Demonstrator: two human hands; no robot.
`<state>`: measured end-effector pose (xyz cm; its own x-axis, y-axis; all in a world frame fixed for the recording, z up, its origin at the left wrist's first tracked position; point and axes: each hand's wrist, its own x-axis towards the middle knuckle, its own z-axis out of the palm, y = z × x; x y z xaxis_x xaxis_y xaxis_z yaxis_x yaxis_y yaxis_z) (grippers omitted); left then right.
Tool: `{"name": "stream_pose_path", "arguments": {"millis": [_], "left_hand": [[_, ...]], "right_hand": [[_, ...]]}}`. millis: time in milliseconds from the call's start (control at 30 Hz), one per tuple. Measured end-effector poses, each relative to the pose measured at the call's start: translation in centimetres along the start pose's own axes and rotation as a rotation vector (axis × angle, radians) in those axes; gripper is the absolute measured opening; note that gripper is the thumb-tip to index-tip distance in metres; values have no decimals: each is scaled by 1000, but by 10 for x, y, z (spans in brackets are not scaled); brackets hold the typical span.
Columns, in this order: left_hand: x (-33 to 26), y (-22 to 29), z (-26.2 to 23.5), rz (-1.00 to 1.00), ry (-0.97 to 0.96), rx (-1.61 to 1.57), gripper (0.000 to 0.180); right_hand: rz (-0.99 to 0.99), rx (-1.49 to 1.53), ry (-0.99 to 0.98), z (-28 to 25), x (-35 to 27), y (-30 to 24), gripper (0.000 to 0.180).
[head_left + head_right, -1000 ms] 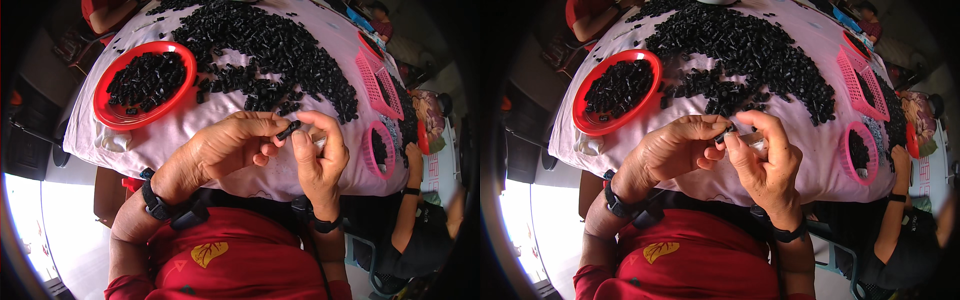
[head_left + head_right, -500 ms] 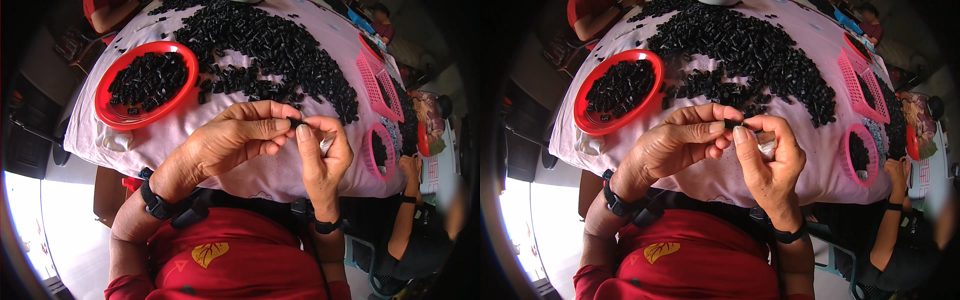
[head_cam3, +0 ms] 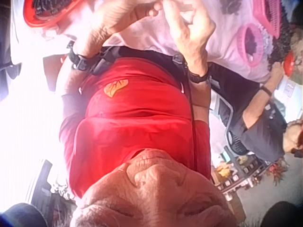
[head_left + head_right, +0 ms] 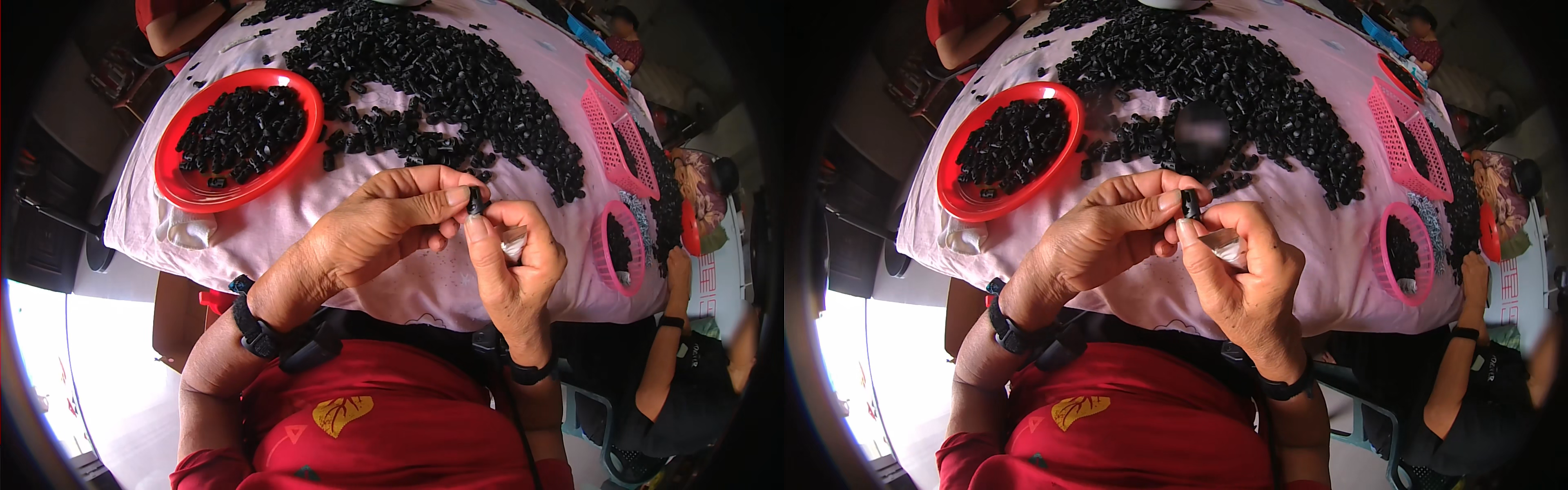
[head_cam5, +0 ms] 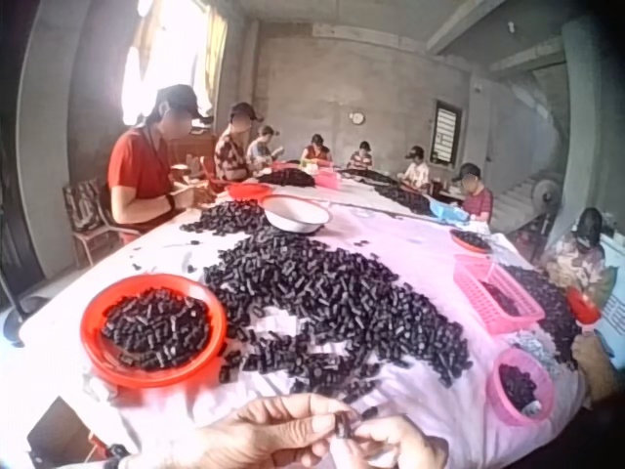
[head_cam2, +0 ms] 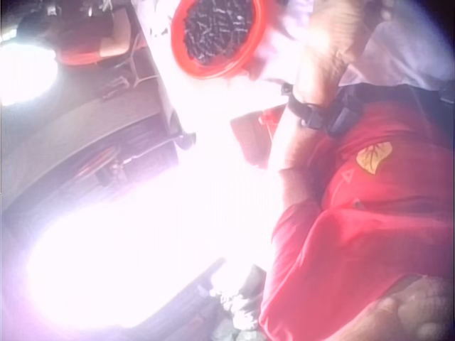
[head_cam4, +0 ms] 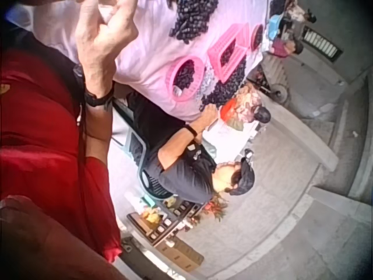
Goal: Assembling small black plastic components by hand at a production table.
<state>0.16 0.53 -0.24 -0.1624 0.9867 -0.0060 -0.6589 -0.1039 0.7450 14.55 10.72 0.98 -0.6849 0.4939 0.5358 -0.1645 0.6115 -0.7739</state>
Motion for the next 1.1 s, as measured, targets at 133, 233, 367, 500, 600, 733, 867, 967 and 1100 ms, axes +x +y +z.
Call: {"name": "stream_pose_path", "arguments": {"millis": [133,233,367,500,600,733,867,967,1100], "left_hand": [[0,0,-1,-26,-2,-13,28],[0,0,-3,-17,-55,7,29],[-1,2,3,4,-94,75,29],[-1,2,2,13,-127,93,29],[-1,3,4,15,-150,98,29],[-2,4,6,5,-134,118,30],[-2,4,7,-3,-110,152,30],[-2,4,7,-1,-106,162,30],[-2,4,6,-3,-126,152,30]], "right_hand": [[-83,-97,-12,-3,1,0,20],[-47,-146,-35,-8,1,3,28],[-44,-134,-57,-6,2,6,40],[13,-191,-65,-6,1,6,47],[-23,-209,-36,-6,1,12,52],[-50,-282,-55,-7,2,11,56],[-35,-336,-63,-8,2,8,56],[-32,-339,-69,-7,3,5,56],[-37,-358,-65,-8,3,3,55]]}}
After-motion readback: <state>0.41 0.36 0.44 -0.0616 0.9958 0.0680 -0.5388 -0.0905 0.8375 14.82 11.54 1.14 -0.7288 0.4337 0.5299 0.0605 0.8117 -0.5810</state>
